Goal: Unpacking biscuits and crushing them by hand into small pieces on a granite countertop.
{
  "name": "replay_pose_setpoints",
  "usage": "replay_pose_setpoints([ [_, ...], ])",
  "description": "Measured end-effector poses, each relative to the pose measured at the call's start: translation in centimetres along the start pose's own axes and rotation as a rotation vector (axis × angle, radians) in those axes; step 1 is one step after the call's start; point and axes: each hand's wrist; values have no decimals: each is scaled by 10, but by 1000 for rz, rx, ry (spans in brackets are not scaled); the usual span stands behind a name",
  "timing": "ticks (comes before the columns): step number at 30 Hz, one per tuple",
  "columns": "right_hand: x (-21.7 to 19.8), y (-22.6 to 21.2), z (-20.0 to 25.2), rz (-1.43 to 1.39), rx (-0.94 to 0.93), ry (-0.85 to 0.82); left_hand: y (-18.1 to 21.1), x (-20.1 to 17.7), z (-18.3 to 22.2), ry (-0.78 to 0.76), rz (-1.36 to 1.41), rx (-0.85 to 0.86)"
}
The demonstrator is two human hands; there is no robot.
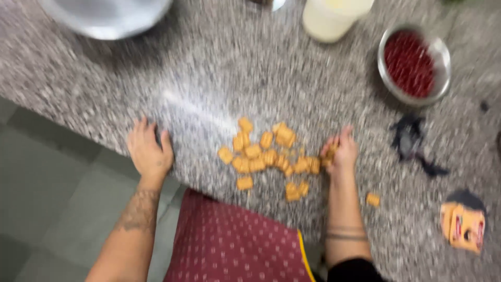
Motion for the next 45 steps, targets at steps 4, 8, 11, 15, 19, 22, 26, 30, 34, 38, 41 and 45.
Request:
replay_pose_setpoints([
  [4, -9, 5, 14, 446, -225, 37, 0, 0, 5, -62, 10, 8],
  [8, -21, 22, 10, 878, -566, -6, 1, -4, 0, -57, 11, 9],
  [11, -33, 34, 7, 866, -598, 68, 2, -5, 5, -58, 14, 8],
  [15, 13, -1, 50, 782, -345, 144, 5, -8, 0, -60, 11, 7],
  [19, 7, 2, 73, 1110, -435, 36, 8, -10, -1, -72, 4, 2],
  [22, 3, 9, 92, 1329, -796, -57, 8, -10, -1, -68, 6, 0],
  [26, 14, 21, 91, 1336, -887, -9, 7, -8, -3, -54, -4, 4],
  [30, 65, 25, 67, 1355, -813, -115, 8, -9, -1, -55, -11, 4],
  [34, 123, 4, 76, 1516, -715, -217, 4, -4, -2, -28, -25, 11],
  [38, 143, -4, 79, 1650, -501, -369, 3, -3, -5, -18, -12, -9],
  [41, 129, 4, 70, 1625, -433, -421, 7, -5, -1, -29, -3, -33],
  [45, 111, 0, 63, 1422, -318, -377, 8, -6, -3, -43, -5, -35],
])
Point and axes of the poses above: each hand's wrist, its own z-axis away from the middle knuckle, its own x-axis out of the palm, y = z × x, and after that the axes turned 4 degrees about y, right-handed
